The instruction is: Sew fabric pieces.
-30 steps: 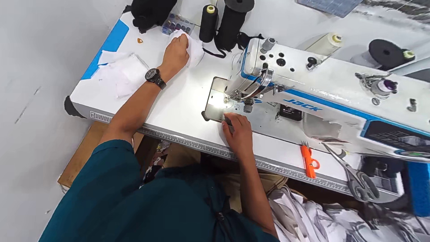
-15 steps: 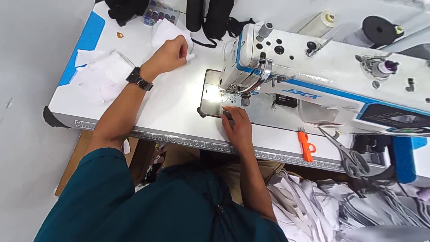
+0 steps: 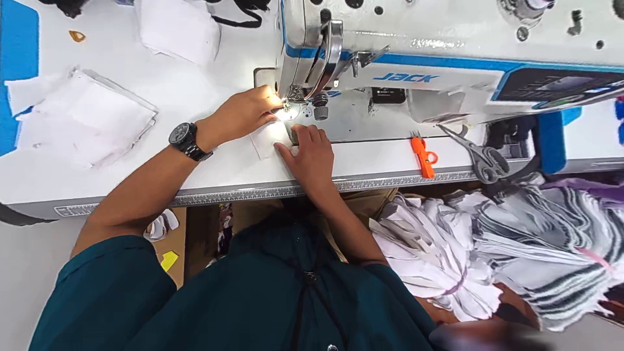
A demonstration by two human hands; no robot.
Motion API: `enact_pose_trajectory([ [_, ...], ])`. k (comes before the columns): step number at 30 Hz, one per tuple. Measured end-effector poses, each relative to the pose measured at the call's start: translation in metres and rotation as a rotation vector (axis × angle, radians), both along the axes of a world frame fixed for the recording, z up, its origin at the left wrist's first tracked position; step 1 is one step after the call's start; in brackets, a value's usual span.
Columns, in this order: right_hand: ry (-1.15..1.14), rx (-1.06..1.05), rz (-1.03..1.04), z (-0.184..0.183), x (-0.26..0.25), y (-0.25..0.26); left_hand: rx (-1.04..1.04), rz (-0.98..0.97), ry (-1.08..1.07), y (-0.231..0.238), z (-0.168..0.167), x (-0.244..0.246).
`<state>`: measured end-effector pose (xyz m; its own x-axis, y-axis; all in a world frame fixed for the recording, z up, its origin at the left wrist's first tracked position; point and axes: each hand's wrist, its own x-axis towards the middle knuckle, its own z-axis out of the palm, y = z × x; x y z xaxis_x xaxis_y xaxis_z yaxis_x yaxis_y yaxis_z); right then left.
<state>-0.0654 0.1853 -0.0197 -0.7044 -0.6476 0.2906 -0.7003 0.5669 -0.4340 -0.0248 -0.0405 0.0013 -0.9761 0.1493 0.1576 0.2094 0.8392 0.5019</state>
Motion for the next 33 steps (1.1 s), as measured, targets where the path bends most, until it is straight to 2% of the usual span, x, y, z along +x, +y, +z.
enact_pose_trajectory([
  [3,-0.063,0.059,0.003,0.006,-0.001,0.005,-0.045,-0.01,0.039,0.009,0.005,0.004],
  [7,-0.188,-0.003,0.059,0.011,-0.01,0.025,0.025,-0.128,0.14,0.001,-0.002,0.003],
  [10,-0.159,-0.03,0.029,0.009,-0.01,0.021,0.145,-0.178,0.158,-0.001,-0.01,-0.001],
  [12,-0.109,-0.025,0.004,0.005,-0.008,0.017,0.154,-0.17,0.158,-0.002,-0.012,-0.003],
  [19,-0.047,-0.021,-0.031,-0.001,0.006,0.022,-0.114,-0.186,0.353,-0.003,-0.013,-0.002],
  [25,0.067,-0.107,-0.019,-0.009,0.014,0.027,-0.243,-0.257,0.387,-0.003,-0.012,0.001],
  [33,0.01,-0.125,-0.006,-0.008,0.013,0.031,-0.43,-0.307,0.409,0.002,-0.008,0.0],
])
